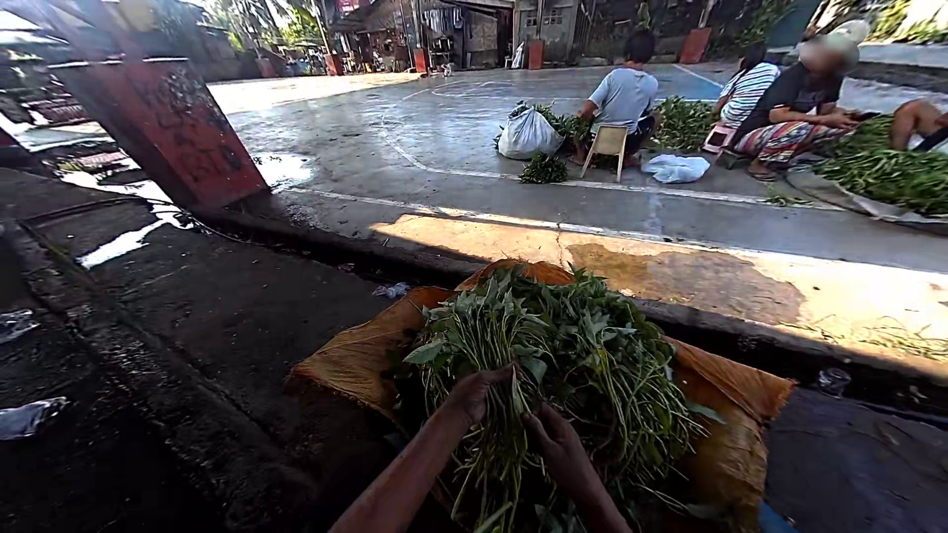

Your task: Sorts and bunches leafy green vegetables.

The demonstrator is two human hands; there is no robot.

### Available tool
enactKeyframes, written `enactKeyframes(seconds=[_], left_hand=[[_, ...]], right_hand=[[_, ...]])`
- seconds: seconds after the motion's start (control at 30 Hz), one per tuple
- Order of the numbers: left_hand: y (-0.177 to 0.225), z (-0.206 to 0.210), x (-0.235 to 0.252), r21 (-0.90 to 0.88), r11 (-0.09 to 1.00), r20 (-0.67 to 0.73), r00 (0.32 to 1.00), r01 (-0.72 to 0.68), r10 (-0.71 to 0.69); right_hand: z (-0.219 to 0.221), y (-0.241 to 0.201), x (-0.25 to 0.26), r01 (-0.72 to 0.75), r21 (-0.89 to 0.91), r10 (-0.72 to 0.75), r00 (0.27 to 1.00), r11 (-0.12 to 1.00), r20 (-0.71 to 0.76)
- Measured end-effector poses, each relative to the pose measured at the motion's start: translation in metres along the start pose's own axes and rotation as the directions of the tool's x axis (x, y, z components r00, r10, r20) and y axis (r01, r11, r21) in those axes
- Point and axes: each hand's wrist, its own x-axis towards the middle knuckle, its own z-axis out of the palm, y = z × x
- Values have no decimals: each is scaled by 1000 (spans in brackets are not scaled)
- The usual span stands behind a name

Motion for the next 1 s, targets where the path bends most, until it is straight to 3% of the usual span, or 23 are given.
enactKeyframes(seconds=[0.07,0.17,0.27,0.37,0.4,0.47,0.5,0.53,0.57,0.6,0.63,0.67,0.73,0.8,0.83,0.9,0.93,1.0], left_hand=[[3,-4,5,12,1000,-117,993,-22,24],[15,-11,10,-13,998,-246,968,-59,54],[20,-17,9,-35,995,-235,968,-98,87],[15,-11,0,-25,999,-136,990,-47,43],[14,-8,-3,-28,999,-106,994,-22,19],[13,-3,-5,-78,997,-75,997,2,-8],[13,-2,-5,-119,993,-91,996,0,-10],[15,-2,-3,-155,988,-128,992,-18,-2],[17,-3,-1,-183,982,-167,986,-41,10],[17,-5,1,-209,976,-208,978,-63,18],[17,-5,2,-227,971,-239,971,-69,13],[15,-4,2,-239,968,-262,965,-69,4],[14,-1,1,-260,962,-289,957,-80,2],[22,-8,4,-277,950,-317,947,-144,51],[27,-16,7,-283,941,-322,942,-187,90],[37,-30,12,-291,922,-312,937,-255,160],[39,-32,13,-293,918,-292,939,-267,180],[36,-32,13,-270,931,-238,954,-247,184]], right_hand=[[-3,3,-9,-44,-177,47,999,983,14],[-13,24,-29,-60,-251,38,995,966,-92],[-27,43,-38,-108,-430,26,981,896,-193],[-30,27,-36,-284,-722,337,938,631,-75],[-26,23,-34,-265,-787,418,909,557,-10],[-17,28,-36,-102,-817,384,911,567,152],[-14,35,-41,13,-776,253,942,631,221],[-12,48,-48,149,-695,24,972,703,233],[-9,63,-52,283,-583,-237,959,762,156],[-6,72,-54,355,-436,-391,920,827,8],[-3,73,-54,369,-265,-419,893,891,-164],[-1,67,-54,360,-70,-363,874,930,-322],[0,48,-49,322,348,-74,819,881,-569],[-20,39,-41,218,478,196,712,851,-674],[-35,46,-40,120,394,208,691,911,-692],[-67,68,-39,-120,7,102,812,993,-575],[-78,74,-34,-185,-234,47,867,955,-496],[-88,73,-16,-257,-556,-6,904,790,-427]])
